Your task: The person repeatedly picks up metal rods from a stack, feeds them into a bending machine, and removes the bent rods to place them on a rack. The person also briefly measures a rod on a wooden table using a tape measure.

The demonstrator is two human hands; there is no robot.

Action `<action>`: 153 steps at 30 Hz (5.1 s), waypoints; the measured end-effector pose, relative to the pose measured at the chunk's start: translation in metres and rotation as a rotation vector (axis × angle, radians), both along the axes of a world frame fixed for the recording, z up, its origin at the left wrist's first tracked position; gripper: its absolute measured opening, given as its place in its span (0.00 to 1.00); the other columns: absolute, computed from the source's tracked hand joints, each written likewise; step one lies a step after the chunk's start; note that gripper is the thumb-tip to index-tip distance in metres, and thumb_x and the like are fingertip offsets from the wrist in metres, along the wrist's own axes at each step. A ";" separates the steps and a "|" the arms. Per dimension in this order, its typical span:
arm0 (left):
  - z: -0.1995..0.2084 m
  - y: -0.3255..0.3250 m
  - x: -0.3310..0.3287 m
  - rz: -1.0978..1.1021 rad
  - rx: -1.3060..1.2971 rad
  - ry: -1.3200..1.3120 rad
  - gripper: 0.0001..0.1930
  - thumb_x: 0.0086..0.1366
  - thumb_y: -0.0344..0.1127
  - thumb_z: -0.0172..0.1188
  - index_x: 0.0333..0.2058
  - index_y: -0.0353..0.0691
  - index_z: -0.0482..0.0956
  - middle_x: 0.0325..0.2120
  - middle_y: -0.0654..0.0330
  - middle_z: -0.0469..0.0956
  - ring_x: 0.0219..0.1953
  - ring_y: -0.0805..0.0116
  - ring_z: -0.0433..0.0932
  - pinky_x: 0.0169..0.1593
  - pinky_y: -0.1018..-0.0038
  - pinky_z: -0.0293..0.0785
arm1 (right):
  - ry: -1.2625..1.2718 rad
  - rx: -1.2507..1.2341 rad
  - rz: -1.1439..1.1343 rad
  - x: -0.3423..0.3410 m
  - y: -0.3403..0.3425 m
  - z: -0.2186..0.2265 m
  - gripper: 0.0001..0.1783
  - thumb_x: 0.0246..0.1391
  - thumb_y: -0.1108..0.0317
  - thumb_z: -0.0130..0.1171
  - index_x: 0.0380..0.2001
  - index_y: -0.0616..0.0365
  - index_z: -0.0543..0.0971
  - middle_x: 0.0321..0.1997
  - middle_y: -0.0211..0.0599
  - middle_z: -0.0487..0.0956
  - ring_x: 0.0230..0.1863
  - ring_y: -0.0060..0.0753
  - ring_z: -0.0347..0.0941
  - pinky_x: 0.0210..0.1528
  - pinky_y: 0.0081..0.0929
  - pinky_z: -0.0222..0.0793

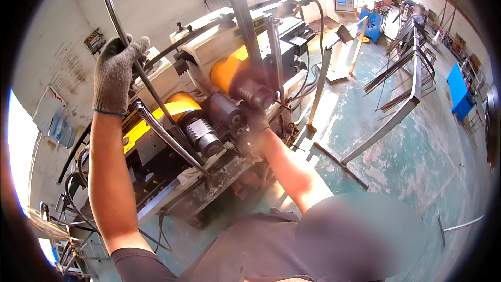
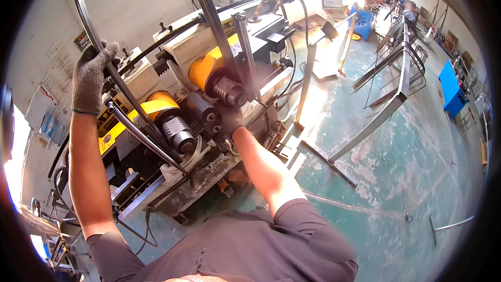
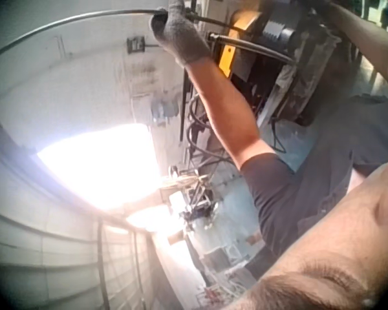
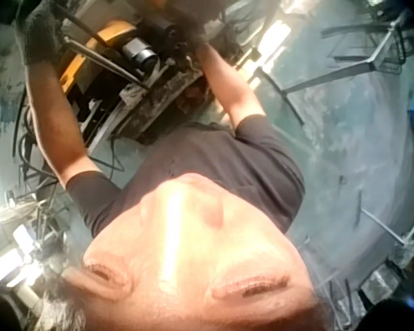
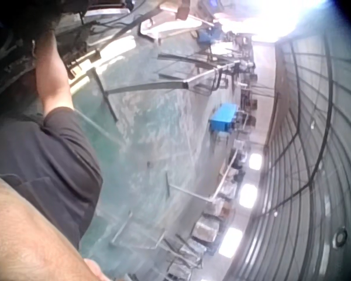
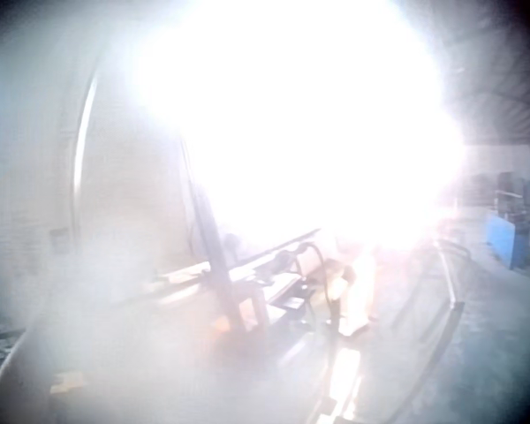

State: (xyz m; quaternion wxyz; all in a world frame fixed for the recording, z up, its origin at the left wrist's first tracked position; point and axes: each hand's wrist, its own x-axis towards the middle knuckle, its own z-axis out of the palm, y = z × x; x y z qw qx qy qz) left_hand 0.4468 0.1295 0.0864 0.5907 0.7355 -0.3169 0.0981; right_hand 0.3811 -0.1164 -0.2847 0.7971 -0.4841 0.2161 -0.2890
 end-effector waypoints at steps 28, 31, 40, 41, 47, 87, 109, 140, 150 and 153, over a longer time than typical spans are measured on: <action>0.001 0.006 0.015 0.105 -0.006 0.045 0.15 0.65 0.30 0.69 0.50 0.35 0.82 0.33 0.58 0.83 0.31 0.66 0.85 0.36 0.71 0.84 | 0.274 -0.717 0.032 0.027 -0.051 -0.089 0.16 0.61 0.59 0.62 0.44 0.58 0.85 0.42 0.46 0.86 0.45 0.42 0.84 0.45 0.35 0.79; -0.001 0.015 0.005 0.140 -0.073 0.056 0.12 0.66 0.30 0.69 0.47 0.35 0.84 0.31 0.61 0.83 0.30 0.72 0.82 0.34 0.73 0.81 | 0.277 -0.889 0.102 0.038 -0.029 -0.100 0.15 0.61 0.59 0.61 0.45 0.55 0.85 0.44 0.45 0.85 0.48 0.43 0.83 0.48 0.36 0.79; -0.015 -0.006 0.023 0.142 -0.101 0.018 0.13 0.63 0.27 0.70 0.46 0.33 0.82 0.30 0.62 0.81 0.30 0.71 0.83 0.33 0.75 0.77 | 0.148 -0.595 0.128 0.036 -0.062 -0.132 0.13 0.66 0.55 0.60 0.48 0.47 0.83 0.50 0.35 0.81 0.52 0.39 0.81 0.52 0.37 0.79; -0.010 0.002 0.015 0.174 -0.094 0.025 0.13 0.64 0.27 0.70 0.46 0.33 0.82 0.30 0.62 0.81 0.30 0.72 0.83 0.33 0.75 0.77 | 0.140 -0.633 0.150 0.040 -0.054 -0.132 0.14 0.66 0.54 0.60 0.48 0.47 0.82 0.50 0.35 0.81 0.52 0.40 0.81 0.53 0.37 0.78; -0.005 0.008 0.007 0.266 -0.054 -0.081 0.13 0.64 0.27 0.70 0.46 0.33 0.82 0.30 0.63 0.81 0.33 0.72 0.82 0.37 0.74 0.79 | 0.153 -0.773 0.187 0.037 -0.041 -0.124 0.14 0.66 0.54 0.61 0.49 0.45 0.82 0.46 0.39 0.82 0.53 0.43 0.80 0.57 0.37 0.75; -0.485 -0.174 -0.419 -0.171 -0.852 1.764 0.16 0.74 0.40 0.57 0.47 0.31 0.80 0.49 0.45 0.82 0.55 0.44 0.79 0.64 0.44 0.73 | 0.910 -0.910 -1.017 -0.628 -0.503 0.061 0.15 0.68 0.54 0.62 0.44 0.55 0.82 0.34 0.47 0.86 0.37 0.50 0.85 0.40 0.46 0.76; -0.493 -0.190 -0.512 0.488 -0.431 1.466 0.18 0.68 0.29 0.62 0.55 0.33 0.74 0.37 0.51 0.81 0.35 0.57 0.83 0.39 0.61 0.82 | 1.145 -1.587 -1.243 -0.569 -0.687 -0.045 0.33 0.68 0.46 0.50 0.66 0.57 0.72 0.71 0.52 0.69 0.71 0.55 0.67 0.75 0.51 0.53; -0.371 0.671 -0.968 2.370 0.219 0.402 0.16 0.70 0.37 0.64 0.50 0.33 0.82 0.44 0.51 0.85 0.47 0.60 0.83 0.56 0.67 0.77 | 0.069 -1.661 1.849 -0.456 0.687 -0.229 0.30 0.54 0.54 0.69 0.58 0.59 0.81 0.53 0.48 0.86 0.57 0.48 0.83 0.61 0.38 0.76; -0.384 0.876 -1.016 2.517 0.727 0.900 0.21 0.71 0.45 0.57 0.52 0.34 0.83 0.50 0.45 0.84 0.53 0.45 0.82 0.60 0.56 0.75 | -0.076 -1.690 2.006 -0.568 1.032 -0.277 0.48 0.50 0.50 0.76 0.69 0.59 0.68 0.67 0.55 0.75 0.69 0.59 0.70 0.69 0.49 0.68; -0.389 0.898 -0.989 2.529 0.887 0.869 0.19 0.71 0.42 0.58 0.50 0.33 0.84 0.49 0.44 0.84 0.52 0.44 0.82 0.58 0.56 0.76 | -0.223 -1.785 1.890 -0.592 1.097 -0.302 0.55 0.46 0.49 0.79 0.71 0.61 0.62 0.71 0.54 0.69 0.72 0.59 0.64 0.72 0.50 0.63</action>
